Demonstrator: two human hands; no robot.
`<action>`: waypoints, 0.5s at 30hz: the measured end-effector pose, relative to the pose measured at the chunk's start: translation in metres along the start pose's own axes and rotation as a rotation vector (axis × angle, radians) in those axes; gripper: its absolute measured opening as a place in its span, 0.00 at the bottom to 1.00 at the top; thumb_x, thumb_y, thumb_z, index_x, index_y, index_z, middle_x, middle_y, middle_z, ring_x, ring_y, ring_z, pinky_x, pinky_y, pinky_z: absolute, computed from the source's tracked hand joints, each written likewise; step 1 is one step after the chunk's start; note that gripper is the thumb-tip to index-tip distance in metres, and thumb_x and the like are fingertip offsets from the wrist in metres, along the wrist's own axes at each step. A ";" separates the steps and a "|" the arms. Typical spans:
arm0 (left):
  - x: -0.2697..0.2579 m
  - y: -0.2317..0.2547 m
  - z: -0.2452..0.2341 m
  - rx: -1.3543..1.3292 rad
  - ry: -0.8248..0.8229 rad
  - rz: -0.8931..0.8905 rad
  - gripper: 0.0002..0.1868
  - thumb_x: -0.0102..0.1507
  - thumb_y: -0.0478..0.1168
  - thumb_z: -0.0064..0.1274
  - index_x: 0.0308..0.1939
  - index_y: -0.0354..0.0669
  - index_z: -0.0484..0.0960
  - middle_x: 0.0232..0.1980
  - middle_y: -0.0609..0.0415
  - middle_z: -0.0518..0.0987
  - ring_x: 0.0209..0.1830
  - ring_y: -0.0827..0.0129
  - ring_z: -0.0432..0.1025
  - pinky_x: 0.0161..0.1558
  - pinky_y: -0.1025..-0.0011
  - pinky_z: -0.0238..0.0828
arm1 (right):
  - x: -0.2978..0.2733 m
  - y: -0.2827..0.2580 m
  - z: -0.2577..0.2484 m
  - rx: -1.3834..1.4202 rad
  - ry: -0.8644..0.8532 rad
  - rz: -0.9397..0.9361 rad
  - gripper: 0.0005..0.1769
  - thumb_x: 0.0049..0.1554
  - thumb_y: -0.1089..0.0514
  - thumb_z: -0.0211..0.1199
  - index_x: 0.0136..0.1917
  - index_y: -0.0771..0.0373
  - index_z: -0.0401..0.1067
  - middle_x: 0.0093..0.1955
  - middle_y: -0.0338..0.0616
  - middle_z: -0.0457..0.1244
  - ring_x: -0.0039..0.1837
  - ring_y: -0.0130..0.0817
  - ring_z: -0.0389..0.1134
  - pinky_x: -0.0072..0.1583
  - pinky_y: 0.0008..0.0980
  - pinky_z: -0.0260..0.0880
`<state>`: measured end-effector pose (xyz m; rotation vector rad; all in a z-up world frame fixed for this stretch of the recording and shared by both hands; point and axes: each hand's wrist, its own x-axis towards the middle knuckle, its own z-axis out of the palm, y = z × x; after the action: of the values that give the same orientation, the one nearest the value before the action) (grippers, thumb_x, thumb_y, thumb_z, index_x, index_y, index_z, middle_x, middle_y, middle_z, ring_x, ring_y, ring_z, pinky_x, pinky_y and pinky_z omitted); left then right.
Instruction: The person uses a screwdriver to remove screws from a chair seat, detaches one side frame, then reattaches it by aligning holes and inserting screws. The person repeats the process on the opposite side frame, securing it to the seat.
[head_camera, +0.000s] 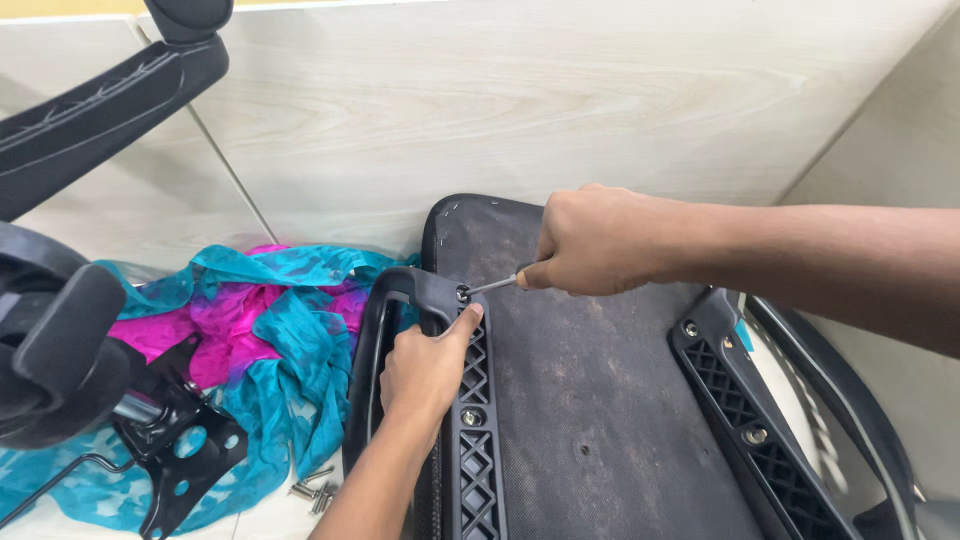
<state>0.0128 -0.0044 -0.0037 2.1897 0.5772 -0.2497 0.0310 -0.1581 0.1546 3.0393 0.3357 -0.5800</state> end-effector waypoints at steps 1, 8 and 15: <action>0.001 -0.003 0.002 -0.004 0.001 0.009 0.46 0.53 0.74 0.55 0.54 0.35 0.82 0.55 0.36 0.82 0.59 0.45 0.76 0.63 0.57 0.69 | -0.001 0.002 0.001 0.006 0.009 -0.008 0.23 0.57 0.43 0.62 0.45 0.65 0.82 0.35 0.55 0.71 0.41 0.44 0.75 0.49 0.44 0.76; 0.002 -0.023 0.007 -0.325 -0.147 0.076 0.52 0.50 0.67 0.60 0.63 0.27 0.70 0.59 0.35 0.80 0.62 0.50 0.76 0.65 0.62 0.67 | -0.006 -0.003 -0.002 -0.151 0.161 -0.327 0.11 0.46 0.59 0.66 0.42 0.69 0.75 0.36 0.58 0.71 0.39 0.46 0.74 0.44 0.43 0.75; -0.011 -0.029 0.005 -0.339 -0.170 -0.008 0.54 0.52 0.68 0.59 0.65 0.25 0.69 0.63 0.34 0.77 0.64 0.52 0.73 0.66 0.65 0.63 | -0.007 -0.005 0.004 -0.699 0.149 -0.406 0.15 0.67 0.56 0.52 0.65 0.58 0.70 0.50 0.51 0.70 0.44 0.38 0.76 0.45 0.35 0.80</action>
<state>-0.0105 0.0046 -0.0226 1.8200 0.4934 -0.3152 0.0219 -0.1549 0.1539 2.3415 0.9442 -0.1767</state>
